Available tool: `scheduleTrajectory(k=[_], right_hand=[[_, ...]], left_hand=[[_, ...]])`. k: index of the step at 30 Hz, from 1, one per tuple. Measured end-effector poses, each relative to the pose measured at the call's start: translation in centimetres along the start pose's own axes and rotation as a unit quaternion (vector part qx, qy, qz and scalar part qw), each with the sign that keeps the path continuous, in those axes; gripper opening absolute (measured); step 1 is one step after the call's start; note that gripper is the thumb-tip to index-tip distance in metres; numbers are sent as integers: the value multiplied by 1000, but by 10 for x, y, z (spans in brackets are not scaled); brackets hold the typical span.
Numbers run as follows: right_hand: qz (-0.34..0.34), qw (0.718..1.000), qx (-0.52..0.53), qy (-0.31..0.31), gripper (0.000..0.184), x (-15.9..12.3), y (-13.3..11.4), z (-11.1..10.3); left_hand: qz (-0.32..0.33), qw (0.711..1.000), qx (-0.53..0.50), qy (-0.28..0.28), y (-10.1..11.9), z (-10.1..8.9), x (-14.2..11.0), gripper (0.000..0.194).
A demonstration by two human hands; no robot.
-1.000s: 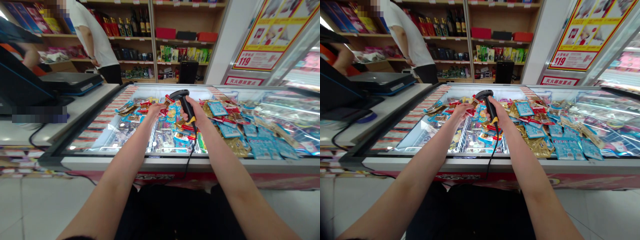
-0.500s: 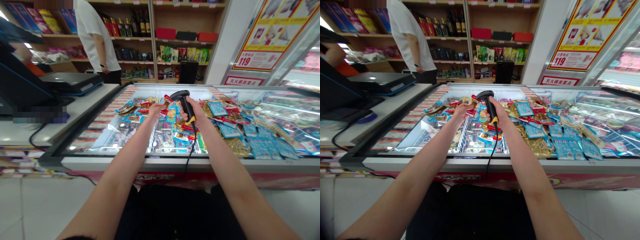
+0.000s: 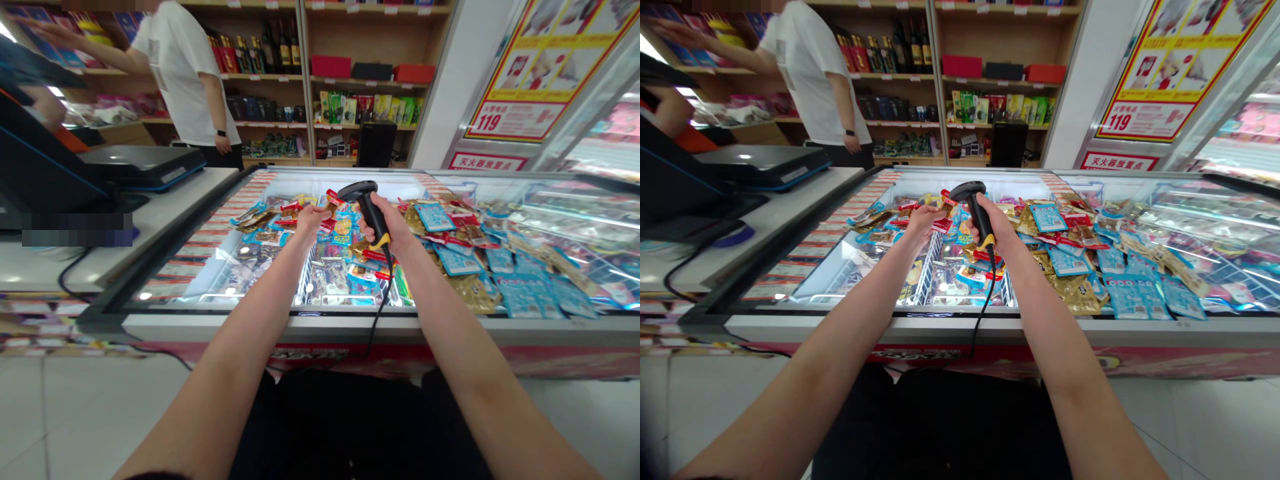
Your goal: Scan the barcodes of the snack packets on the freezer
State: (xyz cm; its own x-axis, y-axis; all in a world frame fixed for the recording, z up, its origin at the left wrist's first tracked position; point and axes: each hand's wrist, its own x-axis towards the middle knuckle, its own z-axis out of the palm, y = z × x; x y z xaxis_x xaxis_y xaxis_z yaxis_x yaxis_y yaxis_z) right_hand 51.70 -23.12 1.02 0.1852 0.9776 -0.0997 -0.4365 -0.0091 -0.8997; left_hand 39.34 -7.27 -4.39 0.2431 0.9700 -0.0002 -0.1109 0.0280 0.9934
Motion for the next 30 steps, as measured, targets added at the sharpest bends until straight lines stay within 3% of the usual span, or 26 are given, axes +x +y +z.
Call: scheduleTrajectory(k=[17, 30], right_hand=[[9, 1000, 16, -5, 49, 3, 0, -1], [-13, 1000, 18, -7, 48, 2, -1, -3]], left_hand=[[104, 985, 130, 39, 1, -1, -2, 20], [129, 975, 175, 50, 3, -4, -1, 16]])
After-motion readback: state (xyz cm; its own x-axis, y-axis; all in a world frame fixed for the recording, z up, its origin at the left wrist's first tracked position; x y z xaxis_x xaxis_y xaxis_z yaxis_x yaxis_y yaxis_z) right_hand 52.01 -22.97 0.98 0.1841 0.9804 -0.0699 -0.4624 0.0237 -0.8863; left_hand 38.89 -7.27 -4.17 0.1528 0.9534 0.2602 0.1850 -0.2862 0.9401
